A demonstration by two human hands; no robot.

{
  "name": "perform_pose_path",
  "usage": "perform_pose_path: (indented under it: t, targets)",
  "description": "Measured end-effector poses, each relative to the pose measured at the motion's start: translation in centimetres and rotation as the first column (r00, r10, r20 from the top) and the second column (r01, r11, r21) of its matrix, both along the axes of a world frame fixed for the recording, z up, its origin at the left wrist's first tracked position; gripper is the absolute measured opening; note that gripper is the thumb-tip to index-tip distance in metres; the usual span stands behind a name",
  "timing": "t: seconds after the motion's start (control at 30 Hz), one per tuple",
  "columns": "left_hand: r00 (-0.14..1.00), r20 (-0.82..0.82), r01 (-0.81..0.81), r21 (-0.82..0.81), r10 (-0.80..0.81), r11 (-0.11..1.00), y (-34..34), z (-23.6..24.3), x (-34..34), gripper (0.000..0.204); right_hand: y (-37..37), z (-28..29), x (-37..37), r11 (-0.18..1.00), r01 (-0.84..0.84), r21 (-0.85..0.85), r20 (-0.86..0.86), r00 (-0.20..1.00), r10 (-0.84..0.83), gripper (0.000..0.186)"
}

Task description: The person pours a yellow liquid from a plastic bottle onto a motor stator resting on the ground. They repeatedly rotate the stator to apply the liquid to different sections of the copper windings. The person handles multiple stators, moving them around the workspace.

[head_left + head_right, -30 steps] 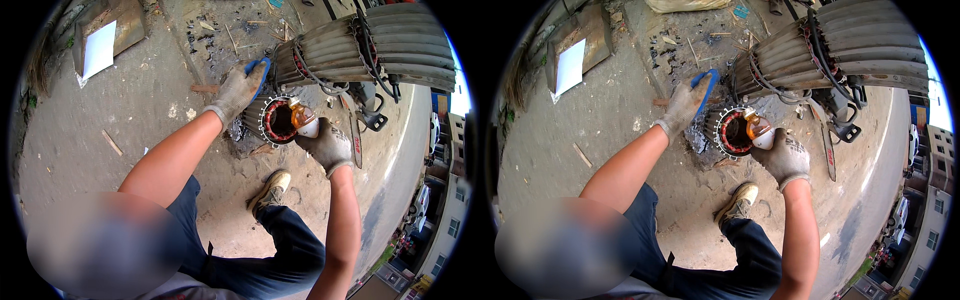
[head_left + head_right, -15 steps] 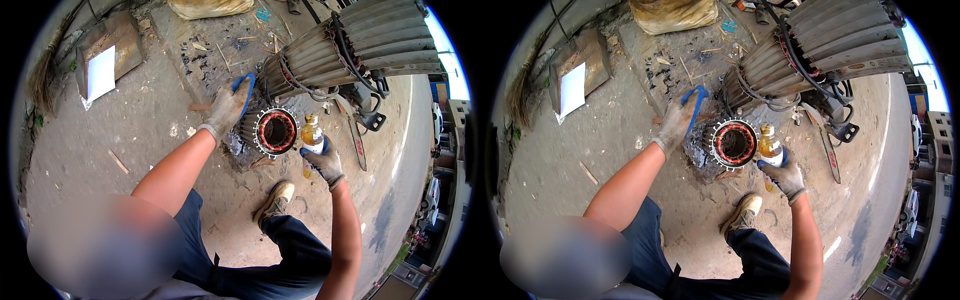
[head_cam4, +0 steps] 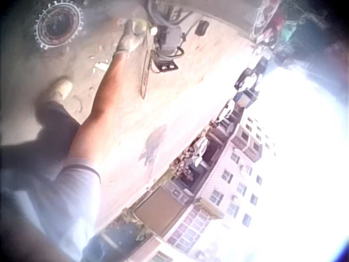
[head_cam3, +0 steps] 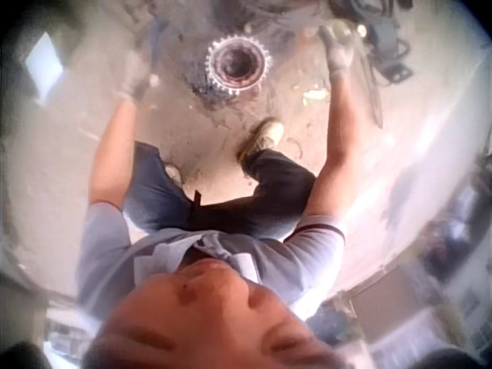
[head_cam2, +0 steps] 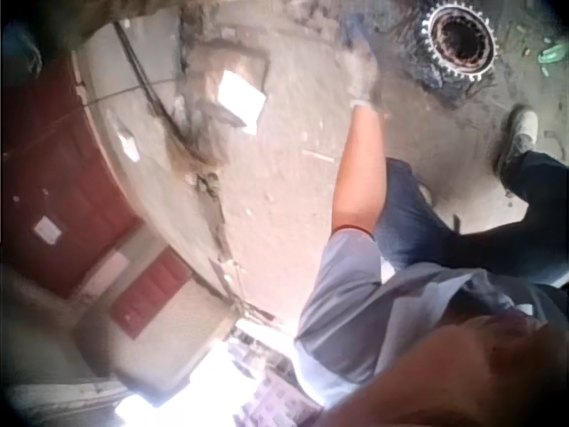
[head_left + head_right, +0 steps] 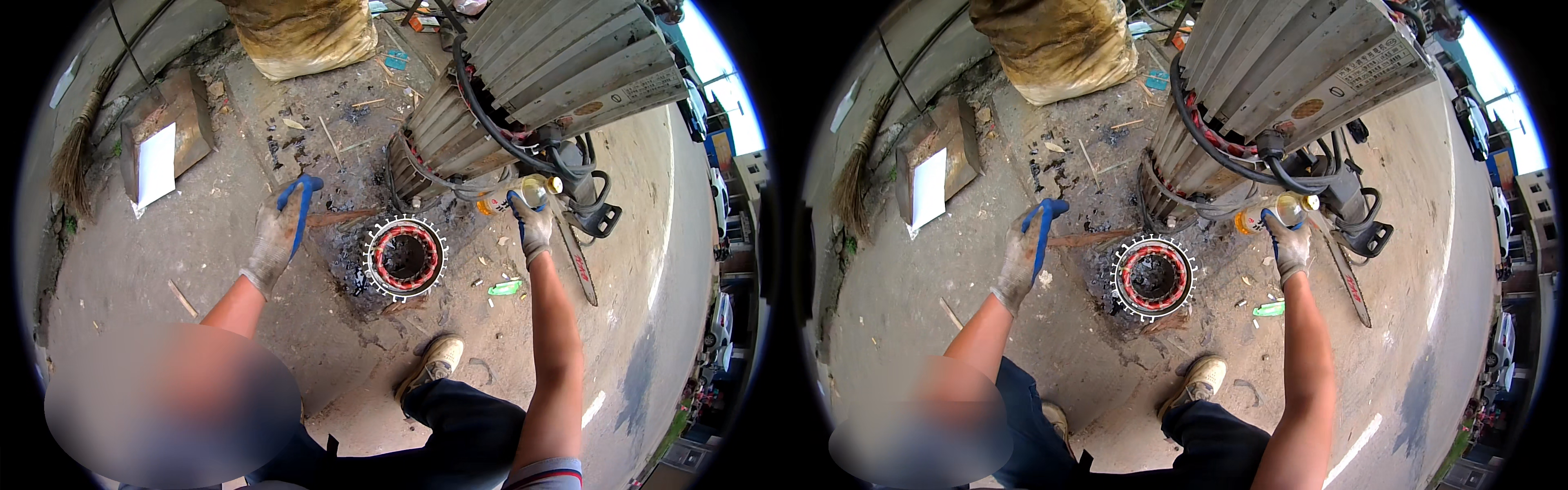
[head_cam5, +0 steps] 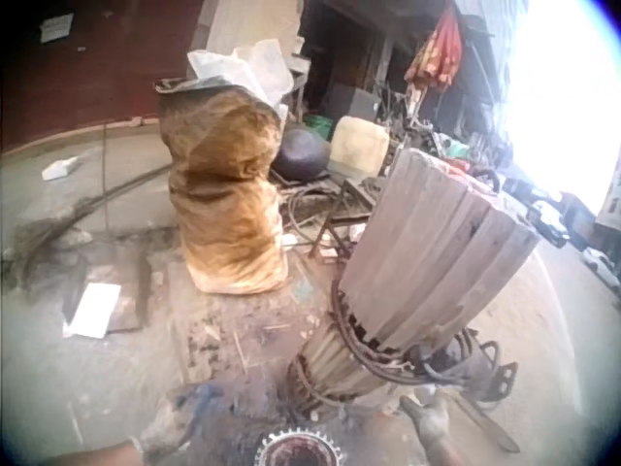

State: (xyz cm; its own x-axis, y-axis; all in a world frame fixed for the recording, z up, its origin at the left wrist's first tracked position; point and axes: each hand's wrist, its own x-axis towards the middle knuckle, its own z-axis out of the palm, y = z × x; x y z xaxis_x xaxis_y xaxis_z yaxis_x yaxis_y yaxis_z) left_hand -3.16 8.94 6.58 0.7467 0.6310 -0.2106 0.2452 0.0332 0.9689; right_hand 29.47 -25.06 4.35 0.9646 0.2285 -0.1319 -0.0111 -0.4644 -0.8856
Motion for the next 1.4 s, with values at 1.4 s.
perform_pose_path:
  t: [1.4]
  targets:
    - [0.946,-0.282,-0.320,-0.754,0.157,0.574,-5.3,24.6,17.2,0.075,6.5,25.7,-1.9,0.976,0.035,0.216,-0.470,0.880,0.072,0.040]
